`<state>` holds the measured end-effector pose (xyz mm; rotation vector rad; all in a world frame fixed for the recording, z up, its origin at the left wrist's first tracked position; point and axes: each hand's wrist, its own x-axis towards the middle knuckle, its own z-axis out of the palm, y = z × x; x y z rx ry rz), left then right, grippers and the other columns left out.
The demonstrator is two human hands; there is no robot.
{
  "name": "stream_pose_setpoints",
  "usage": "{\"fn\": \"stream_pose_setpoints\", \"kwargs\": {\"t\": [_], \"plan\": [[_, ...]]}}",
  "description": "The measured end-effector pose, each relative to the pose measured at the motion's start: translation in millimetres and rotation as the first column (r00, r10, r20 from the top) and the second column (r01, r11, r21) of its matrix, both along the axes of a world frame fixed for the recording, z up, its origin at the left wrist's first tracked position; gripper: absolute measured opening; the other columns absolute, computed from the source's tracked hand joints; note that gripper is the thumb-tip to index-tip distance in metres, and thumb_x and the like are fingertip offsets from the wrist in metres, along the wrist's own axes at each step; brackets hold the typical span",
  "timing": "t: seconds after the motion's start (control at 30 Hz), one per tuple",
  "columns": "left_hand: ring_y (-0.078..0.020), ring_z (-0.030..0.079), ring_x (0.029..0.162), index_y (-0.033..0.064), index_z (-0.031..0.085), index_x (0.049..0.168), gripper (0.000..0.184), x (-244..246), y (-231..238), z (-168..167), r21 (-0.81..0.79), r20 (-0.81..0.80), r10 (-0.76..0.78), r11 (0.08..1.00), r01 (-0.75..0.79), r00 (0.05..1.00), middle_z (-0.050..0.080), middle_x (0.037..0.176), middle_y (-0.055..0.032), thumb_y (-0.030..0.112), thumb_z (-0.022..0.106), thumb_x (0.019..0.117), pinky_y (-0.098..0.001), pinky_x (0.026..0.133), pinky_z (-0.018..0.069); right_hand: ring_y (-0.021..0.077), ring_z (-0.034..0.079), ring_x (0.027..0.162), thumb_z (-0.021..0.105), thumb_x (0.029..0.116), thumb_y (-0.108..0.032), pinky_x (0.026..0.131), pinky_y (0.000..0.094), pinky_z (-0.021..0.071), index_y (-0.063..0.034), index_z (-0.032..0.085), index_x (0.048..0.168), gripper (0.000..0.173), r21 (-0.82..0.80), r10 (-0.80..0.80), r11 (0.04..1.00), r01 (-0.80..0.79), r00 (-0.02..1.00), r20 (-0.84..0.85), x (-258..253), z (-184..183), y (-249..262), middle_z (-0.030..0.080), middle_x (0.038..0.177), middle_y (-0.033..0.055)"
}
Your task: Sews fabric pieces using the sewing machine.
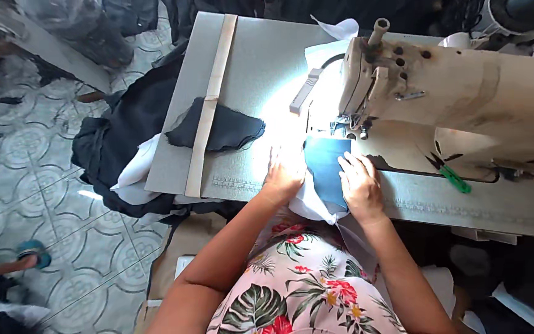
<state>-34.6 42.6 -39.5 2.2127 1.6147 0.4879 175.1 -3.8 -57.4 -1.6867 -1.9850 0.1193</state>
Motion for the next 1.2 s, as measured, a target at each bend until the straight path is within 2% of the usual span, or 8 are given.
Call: {"fn": "stream_pose_setpoints", "kwargs": {"t": [0.1, 0.27, 0.6, 0.77, 0.83, 0.97, 1.07, 1.2], "plan": [[-0.0371, 0.049, 0.14, 0.0134, 0.061, 0.142, 0.048, 3.2, 4.1, -3.2, 0.083, 0.034, -0.016, 0.996, 0.013, 0.999, 0.06, 0.144, -0.013, 0.038, 0.042, 0.1058, -0.0614, 0.121, 0.0238, 0.0321, 0.053, 0.138, 0.054, 0.1027, -0.017, 0.113, 0.0488, 0.0426, -0.0091, 0.071, 0.129, 0.033, 0.007, 0.007, 1.0, -0.007, 1.0, -0.013, 2.1, -1.1, -0.7, 0.064, 0.14, 0.0103], [-0.0414, 0.04, 0.146, 0.0223, 0.052, 0.151, 0.06, 7.5, 4.6, 0.6, -0.013, -0.069, 0.001, 1.0, -0.002, 0.998, 0.054, 0.151, -0.0127, 0.053, 0.051, 0.0994, -0.0644, 0.123, 0.0162, 0.0319, 0.053, 0.138, 0.054, 0.1017, -0.015, 0.113, 0.048, 0.0435, -0.0078, 0.072, 0.128, 0.032, 0.025, -0.006, 1.0, 0.007, 1.0, -0.029, 2.0, -1.7, -0.6, 0.064, 0.14, 0.0118], [-0.0392, 0.046, 0.141, 0.0182, 0.058, 0.146, 0.058, 6.3, 5.0, 0.3, 0.054, -0.009, -0.019, 0.998, 0.019, 1.0, 0.058, 0.147, -0.012, 0.052, 0.043, 0.1009, -0.0652, 0.12, 0.0217, 0.0324, 0.053, 0.138, 0.053, 0.1019, -0.014, 0.113, 0.0498, 0.0438, -0.0074, 0.07, 0.13, 0.033, 0.019, -0.021, 1.0, 0.021, 1.0, -0.019, 0.9, -2.4, -0.6, 0.065, 0.14, 0.0107], [-0.0498, 0.022, 0.152, 0.0223, 0.045, 0.156, 0.069, 12.2, 1.0, 0.4, 0.012, -0.231, -0.002, 1.0, 0.005, 0.973, 0.039, 0.161, -0.0208, 0.059, 0.047, 0.0973, -0.0758, 0.117, 0.0083, 0.0344, 0.049, 0.142, 0.054, 0.1018, -0.021, 0.113, 0.0723, 0.0284, -0.0172, 0.069, 0.134, 0.036, 0.031, -0.097, 0.995, 0.093, 0.985, 0.145, -3.4, -1.0, -4.8, 0.064, 0.143, 0.0024], [-0.0529, 0.029, 0.149, 0.0185, 0.047, 0.155, 0.069, 14.3, -0.1, 2.2, 0.08, -0.289, -0.009, 0.996, 0.034, 0.957, 0.044, 0.158, -0.0226, 0.057, 0.046, 0.0978, -0.0796, 0.114, 0.0065, 0.0336, 0.05, 0.142, 0.053, 0.1017, -0.02, 0.113, 0.0746, 0.0243, -0.0184, 0.069, 0.134, 0.036, 0.05, -0.113, 0.993, 0.106, 0.977, 0.179, -4.8, -0.6, -6.1, 0.064, 0.143, 0.0014], [-0.0489, 0.042, 0.142, 0.011, 0.055, 0.148, 0.068, 18.3, 3.5, -3.5, 0.2, -0.242, -0.063, 0.973, 0.114, 0.968, 0.049, 0.155, -0.0177, 0.053, 0.051, 0.0952, -0.0822, 0.11, 0.015, 0.0328, 0.049, 0.143, 0.052, 0.1022, -0.018, 0.113, 0.0773, 0.0208, -0.0197, 0.069, 0.135, 0.037, 0.046, -0.134, 0.991, 0.127, 0.968, 0.211, -0.4, 1.4, -10.3, 0.064, 0.143, -0.0002], [-0.0388, 0.042, 0.146, 0.0056, 0.05, 0.152, 0.067, 31.4, 4.9, -4.5, 0.106, -0.189, -0.163, 0.977, 0.186, 0.968, 0.046, 0.159, -0.0128, 0.046, 0.05, 0.0983, -0.0783, 0.112, 0.0193, 0.033, 0.049, 0.143, 0.051, 0.1026, -0.019, 0.113, 0.0774, 0.0202, -0.0198, 0.068, 0.136, 0.038, 0.021, -0.165, 0.986, 0.164, 0.961, 0.223, 11.9, 2.5, -19.5, 0.063, 0.144, -0.0003], [-0.0335, 0.043, 0.146, -0.0041, 0.043, 0.152, 0.065, 51.8, 6.5, -9.9, 0.046, -0.014, -0.279, 0.959, 0.279, 0.96, 0.044, 0.158, -0.0198, 0.033, 0.053, 0.099, -0.0549, 0.118, 0.0334, 0.0351, 0.048, 0.143, 0.05, 0.1031, -0.021, 0.112, 0.0794, 0.0191, -0.0186, 0.066, 0.138, 0.039, -0.004, -0.21, 0.976, 0.217, 0.949, 0.236, 29.3, 2.5, -29.8, 0.062, 0.146, 0.0013]]}}
